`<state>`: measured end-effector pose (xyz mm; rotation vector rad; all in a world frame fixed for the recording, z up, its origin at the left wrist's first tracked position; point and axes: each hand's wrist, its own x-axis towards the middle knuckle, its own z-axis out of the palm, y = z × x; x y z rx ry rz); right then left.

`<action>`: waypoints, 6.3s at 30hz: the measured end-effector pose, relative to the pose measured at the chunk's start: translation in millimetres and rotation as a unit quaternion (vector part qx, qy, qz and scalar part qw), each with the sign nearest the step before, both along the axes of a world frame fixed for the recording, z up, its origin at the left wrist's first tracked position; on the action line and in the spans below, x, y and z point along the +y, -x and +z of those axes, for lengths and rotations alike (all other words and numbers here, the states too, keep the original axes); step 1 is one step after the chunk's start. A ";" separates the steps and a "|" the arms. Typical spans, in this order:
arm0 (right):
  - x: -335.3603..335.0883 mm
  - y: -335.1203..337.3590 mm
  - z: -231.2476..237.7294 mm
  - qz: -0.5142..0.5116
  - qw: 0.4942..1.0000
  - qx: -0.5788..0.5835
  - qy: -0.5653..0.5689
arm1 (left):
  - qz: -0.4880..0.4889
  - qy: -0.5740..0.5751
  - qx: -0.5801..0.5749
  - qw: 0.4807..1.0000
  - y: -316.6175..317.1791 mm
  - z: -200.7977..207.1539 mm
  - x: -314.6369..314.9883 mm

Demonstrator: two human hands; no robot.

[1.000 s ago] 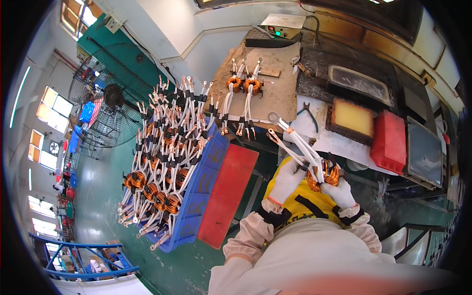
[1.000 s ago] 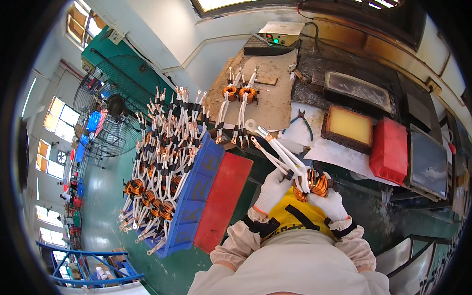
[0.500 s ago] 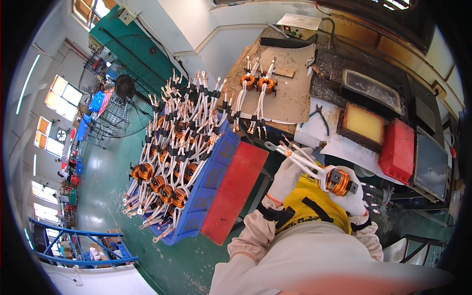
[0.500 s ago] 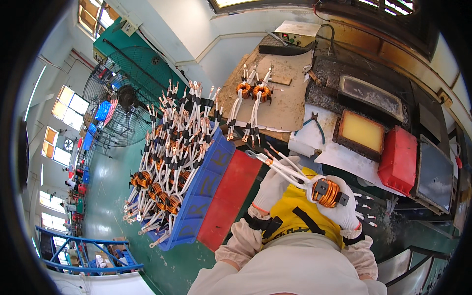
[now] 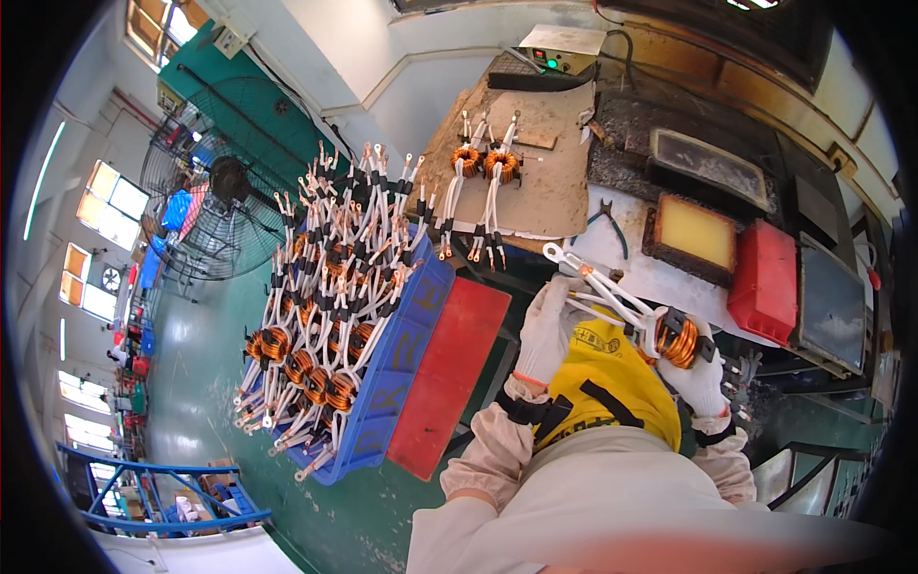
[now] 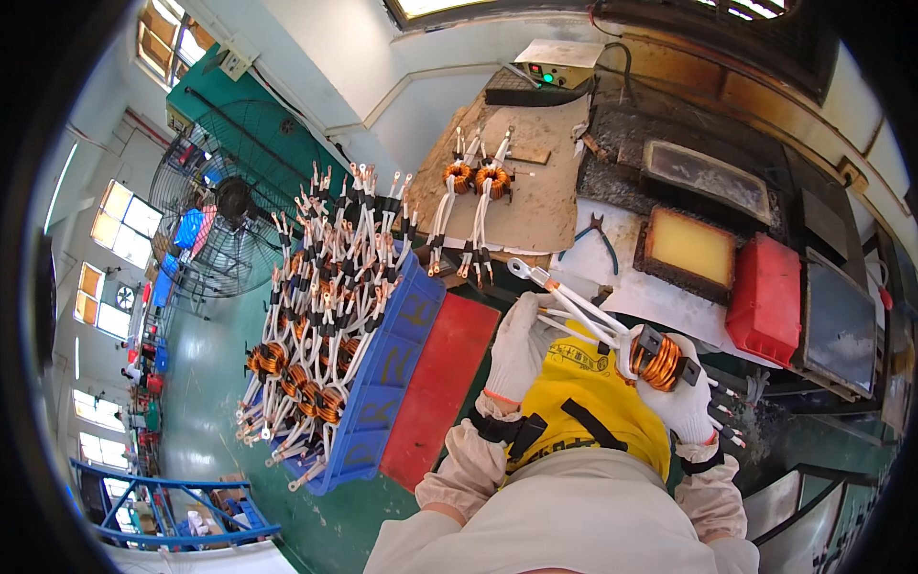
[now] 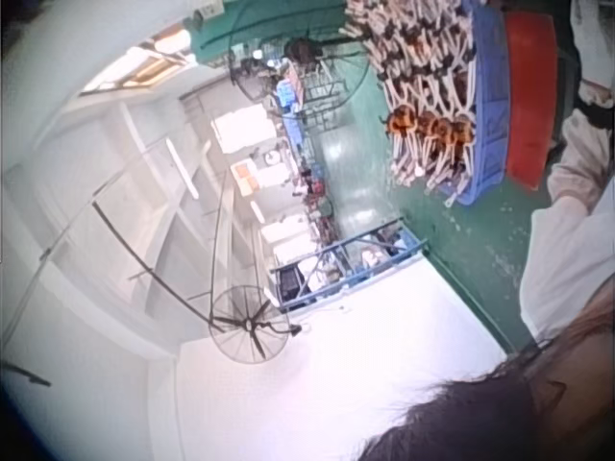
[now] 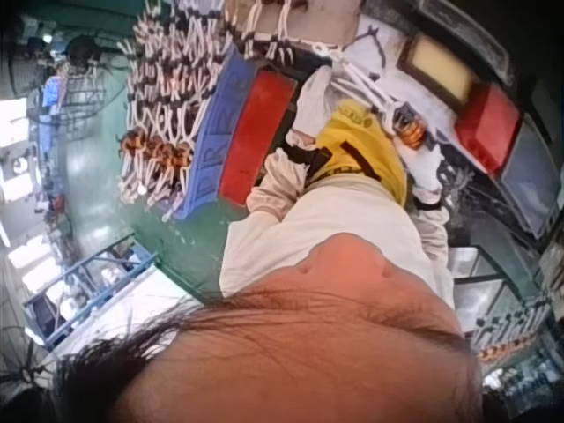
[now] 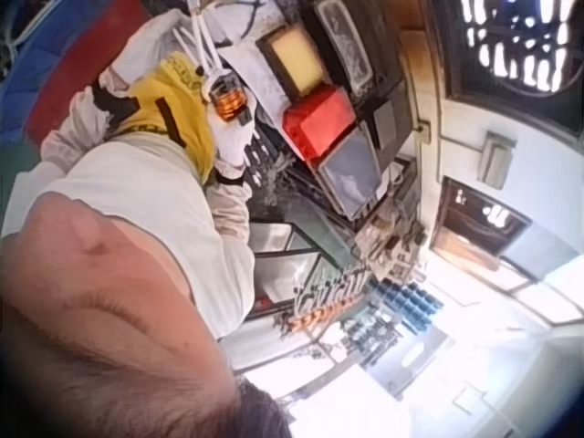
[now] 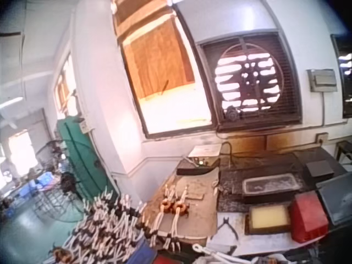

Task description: Soldering the lead wires of copper coil assemblies by dipping them into flux and a solder pot.

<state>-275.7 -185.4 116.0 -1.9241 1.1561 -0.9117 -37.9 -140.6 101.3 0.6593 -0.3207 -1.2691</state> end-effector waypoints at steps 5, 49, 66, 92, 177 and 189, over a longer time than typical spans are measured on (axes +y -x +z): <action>-6.6 18.3 -0.3 -0.040 0.999 0.015 0.006 | -0.014 -0.066 0.074 0.995 16.7 -12.8 -3.2; -165.7 162.4 -18.5 -0.191 0.959 0.145 0.149 | 0.128 0.125 -0.906 0.384 231.5 -23.3 -227.0; -170.9 153.6 -3.9 -0.162 0.955 0.182 0.172 | 0.119 0.113 -0.877 0.452 225.7 -38.7 -230.9; -168.3 159.9 -13.8 -0.228 0.969 0.085 0.043 | 0.016 0.220 -0.809 0.545 155.7 -22.8 -185.7; -269.4 108.5 34.3 -0.274 0.890 0.363 -0.030 | 0.223 -0.310 -0.864 0.327 -134.0 -189.4 53.1; -269.6 106.5 35.4 -0.266 0.892 0.363 -0.039 | 0.230 -0.310 -0.864 0.322 -134.9 -192.8 55.8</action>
